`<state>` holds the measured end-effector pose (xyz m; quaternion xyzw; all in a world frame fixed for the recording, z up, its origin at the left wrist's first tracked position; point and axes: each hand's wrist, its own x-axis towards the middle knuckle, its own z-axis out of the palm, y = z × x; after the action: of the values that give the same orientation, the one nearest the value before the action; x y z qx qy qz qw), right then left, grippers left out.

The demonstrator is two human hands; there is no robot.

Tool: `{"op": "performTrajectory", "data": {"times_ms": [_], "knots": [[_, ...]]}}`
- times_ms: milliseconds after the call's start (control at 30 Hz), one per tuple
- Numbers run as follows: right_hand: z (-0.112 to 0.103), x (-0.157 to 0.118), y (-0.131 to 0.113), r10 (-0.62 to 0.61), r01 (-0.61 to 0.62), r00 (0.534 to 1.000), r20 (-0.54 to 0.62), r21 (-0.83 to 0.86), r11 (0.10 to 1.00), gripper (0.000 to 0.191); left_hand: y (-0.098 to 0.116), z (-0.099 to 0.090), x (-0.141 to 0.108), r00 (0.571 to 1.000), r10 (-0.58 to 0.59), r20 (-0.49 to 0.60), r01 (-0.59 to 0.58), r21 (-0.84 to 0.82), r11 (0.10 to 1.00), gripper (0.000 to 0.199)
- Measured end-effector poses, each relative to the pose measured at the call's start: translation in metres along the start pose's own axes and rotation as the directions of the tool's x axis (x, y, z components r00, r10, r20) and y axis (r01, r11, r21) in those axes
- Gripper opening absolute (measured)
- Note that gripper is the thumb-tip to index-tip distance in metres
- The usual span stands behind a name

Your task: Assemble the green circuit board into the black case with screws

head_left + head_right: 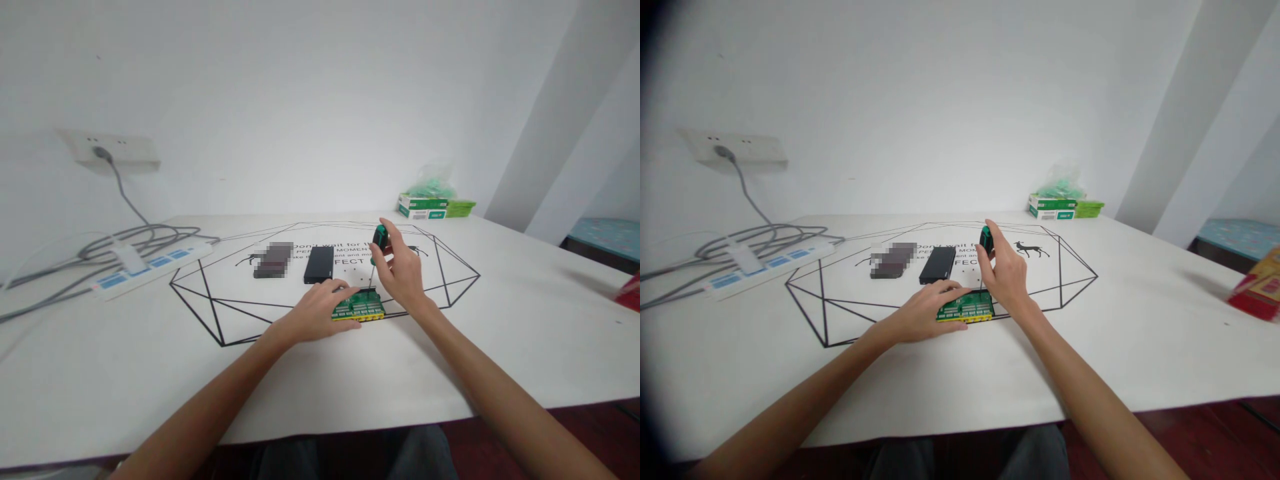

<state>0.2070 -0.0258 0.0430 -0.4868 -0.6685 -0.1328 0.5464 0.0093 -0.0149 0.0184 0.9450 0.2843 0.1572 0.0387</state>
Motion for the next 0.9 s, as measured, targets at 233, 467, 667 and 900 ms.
{"op": "performTrajectory", "data": {"times_ms": [233,467,667,900], "knots": [[-0.0009,0.0007,0.0004,-0.011,0.011,1.0,-0.011,-0.004,1.0,0.046,-0.0002,-0.0002,0.0,1.0,0.001,0.012,-0.001,-0.001,1.0,0.062],[-0.0008,0.0009,0.0004,-0.046,0.045,0.998,-0.045,-0.032,0.998,0.045,-0.0012,0.001,0.0,1.0,0.001,-0.001,-0.001,0.002,1.0,0.063],[-0.0011,-0.0004,-0.0004,-0.037,0.037,0.999,-0.022,0.007,0.999,0.046,-0.0012,0.0012,-0.0009,1.0,0.002,0.009,-0.002,0.018,1.0,0.064],[-0.0003,0.0004,0.0024,-0.003,0.0,0.999,-0.05,-0.055,0.998,0.044,-0.0001,0.0016,-0.0004,1.0,-0.006,0.015,0.006,0.021,1.0,0.063]]}}
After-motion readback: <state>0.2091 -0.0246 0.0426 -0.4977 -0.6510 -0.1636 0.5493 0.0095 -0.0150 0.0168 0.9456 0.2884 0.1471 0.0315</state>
